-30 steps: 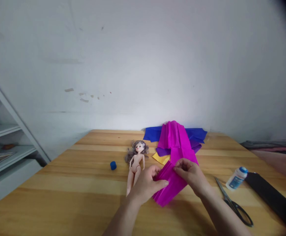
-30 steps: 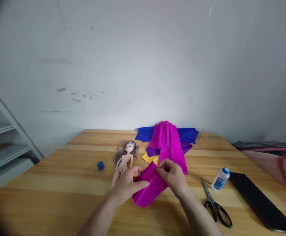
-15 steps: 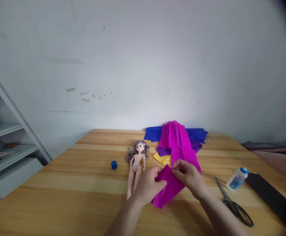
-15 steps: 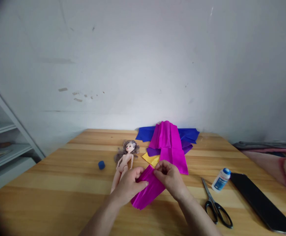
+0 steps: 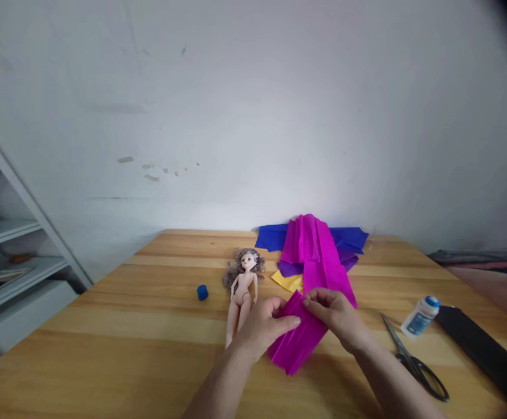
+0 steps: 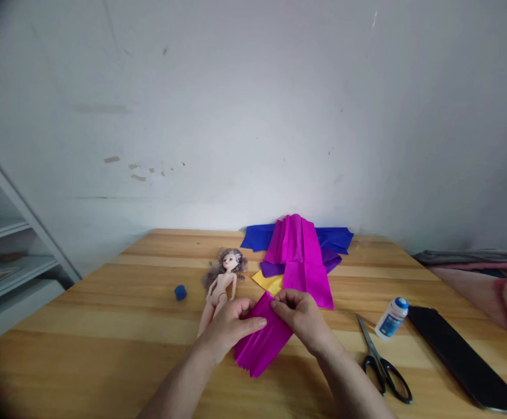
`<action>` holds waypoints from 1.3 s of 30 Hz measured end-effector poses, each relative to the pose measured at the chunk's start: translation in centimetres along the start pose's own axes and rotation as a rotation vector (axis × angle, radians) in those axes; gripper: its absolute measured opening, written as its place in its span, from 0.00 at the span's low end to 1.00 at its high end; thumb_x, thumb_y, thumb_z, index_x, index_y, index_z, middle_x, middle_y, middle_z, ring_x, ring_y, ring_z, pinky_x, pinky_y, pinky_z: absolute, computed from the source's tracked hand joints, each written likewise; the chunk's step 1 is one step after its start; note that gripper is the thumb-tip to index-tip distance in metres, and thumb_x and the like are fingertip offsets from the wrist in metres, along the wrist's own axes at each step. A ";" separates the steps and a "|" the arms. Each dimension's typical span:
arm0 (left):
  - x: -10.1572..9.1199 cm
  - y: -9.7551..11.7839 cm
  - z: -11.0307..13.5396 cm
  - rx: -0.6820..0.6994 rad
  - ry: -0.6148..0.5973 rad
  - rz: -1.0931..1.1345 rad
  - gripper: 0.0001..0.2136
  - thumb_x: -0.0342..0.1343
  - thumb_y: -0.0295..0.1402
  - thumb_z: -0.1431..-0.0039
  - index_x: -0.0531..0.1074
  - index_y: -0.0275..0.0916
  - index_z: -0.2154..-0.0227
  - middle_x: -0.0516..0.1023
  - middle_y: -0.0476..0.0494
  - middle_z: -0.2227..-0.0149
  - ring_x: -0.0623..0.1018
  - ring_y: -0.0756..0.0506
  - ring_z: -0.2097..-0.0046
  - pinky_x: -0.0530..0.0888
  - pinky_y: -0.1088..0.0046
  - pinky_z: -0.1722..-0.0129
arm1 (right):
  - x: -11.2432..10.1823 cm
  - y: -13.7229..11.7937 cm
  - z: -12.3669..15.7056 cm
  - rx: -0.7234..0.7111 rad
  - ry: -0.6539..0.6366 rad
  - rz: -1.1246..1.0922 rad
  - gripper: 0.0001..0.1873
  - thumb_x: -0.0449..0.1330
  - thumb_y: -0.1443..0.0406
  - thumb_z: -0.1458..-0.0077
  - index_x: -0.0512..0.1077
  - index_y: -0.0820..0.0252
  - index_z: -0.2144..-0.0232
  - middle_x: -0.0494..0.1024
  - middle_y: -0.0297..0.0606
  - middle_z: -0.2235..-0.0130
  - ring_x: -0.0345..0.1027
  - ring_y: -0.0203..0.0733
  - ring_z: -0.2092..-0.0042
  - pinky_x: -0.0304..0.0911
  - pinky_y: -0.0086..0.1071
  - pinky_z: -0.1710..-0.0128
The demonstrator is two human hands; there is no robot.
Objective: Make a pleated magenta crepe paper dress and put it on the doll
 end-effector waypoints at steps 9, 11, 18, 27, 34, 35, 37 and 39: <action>-1.1 0.3 0.3 0.001 0.127 -0.145 0.08 0.60 0.35 0.55 0.69 0.38 0.81 0.64 0.55 0.83 0.65 0.52 0.77 0.58 0.77 0.78 | 1.0 -1.5 0.8 -0.047 -0.111 -0.008 0.19 0.65 0.51 0.57 0.71 0.61 0.73 0.69 0.30 0.77 0.57 0.31 0.77 0.49 0.26 0.78; -1.0 0.3 0.3 -0.002 0.121 -0.153 0.08 0.60 0.35 0.55 0.69 0.38 0.81 0.64 0.55 0.83 0.65 0.52 0.77 0.58 0.78 0.78 | 1.0 -1.4 0.7 -0.045 -0.101 0.021 0.20 0.66 0.51 0.59 0.71 0.61 0.74 0.69 0.30 0.78 0.57 0.31 0.77 0.50 0.26 0.78; -1.0 -1.1 0.1 -0.076 0.048 -0.140 0.14 0.62 0.43 0.57 0.69 0.37 0.79 0.64 0.55 0.82 0.63 0.53 0.78 0.56 0.77 0.79 | -0.3 -0.7 0.2 -0.024 0.014 -0.001 0.21 0.66 0.50 0.62 0.68 0.61 0.79 0.67 0.29 0.82 0.55 0.31 0.80 0.49 0.26 0.80; -1.7 -0.5 0.4 -0.067 0.059 -0.387 0.08 0.59 0.36 0.57 0.67 0.39 0.82 0.61 0.55 0.83 0.61 0.52 0.76 0.53 0.78 0.79 | -1.6 0.2 -0.3 -0.014 0.057 -0.059 0.19 0.66 0.53 0.60 0.65 0.61 0.79 0.63 0.27 0.82 0.53 0.29 0.80 0.45 0.26 0.80; -2.1 -1.3 0.2 -0.073 0.074 -0.414 0.10 0.59 0.37 0.58 0.65 0.38 0.83 0.61 0.56 0.85 0.62 0.53 0.78 0.54 0.78 0.80 | -1.9 0.3 -0.5 -0.006 0.079 -0.069 0.19 0.66 0.54 0.61 0.64 0.61 0.79 0.63 0.27 0.82 0.53 0.29 0.80 0.45 0.26 0.80; -2.0 -1.5 0.1 -0.074 0.063 -0.389 0.10 0.60 0.37 0.58 0.65 0.38 0.82 0.62 0.56 0.85 0.63 0.53 0.78 0.55 0.79 0.80 | -2.1 0.4 -0.5 -0.003 0.084 -0.072 0.19 0.67 0.54 0.61 0.64 0.61 0.79 0.63 0.27 0.82 0.53 0.29 0.80 0.45 0.26 0.80; -1.7 -1.9 -0.1 -0.082 0.021 -0.317 0.09 0.60 0.36 0.58 0.66 0.38 0.80 0.65 0.55 0.84 0.67 0.53 0.78 0.60 0.79 0.80 | -2.5 0.4 -0.6 0.000 0.096 -0.082 0.19 0.67 0.54 0.61 0.65 0.61 0.79 0.64 0.27 0.82 0.54 0.30 0.80 0.45 0.26 0.80; -1.3 -2.1 -0.2 -0.101 -0.016 -0.256 0.07 0.59 0.34 0.57 0.68 0.37 0.77 0.69 0.53 0.82 0.71 0.51 0.77 0.65 0.78 0.78 | -2.8 0.4 -0.6 -0.005 0.105 -0.091 0.19 0.67 0.54 0.61 0.65 0.61 0.78 0.64 0.27 0.82 0.54 0.30 0.80 0.46 0.26 0.80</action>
Point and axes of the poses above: each hand's wrist, its own z-axis away from the middle knuckle, its own x-axis out of the palm, y = z × x, the point moved 10 cm from there along -z, towards the middle knuckle
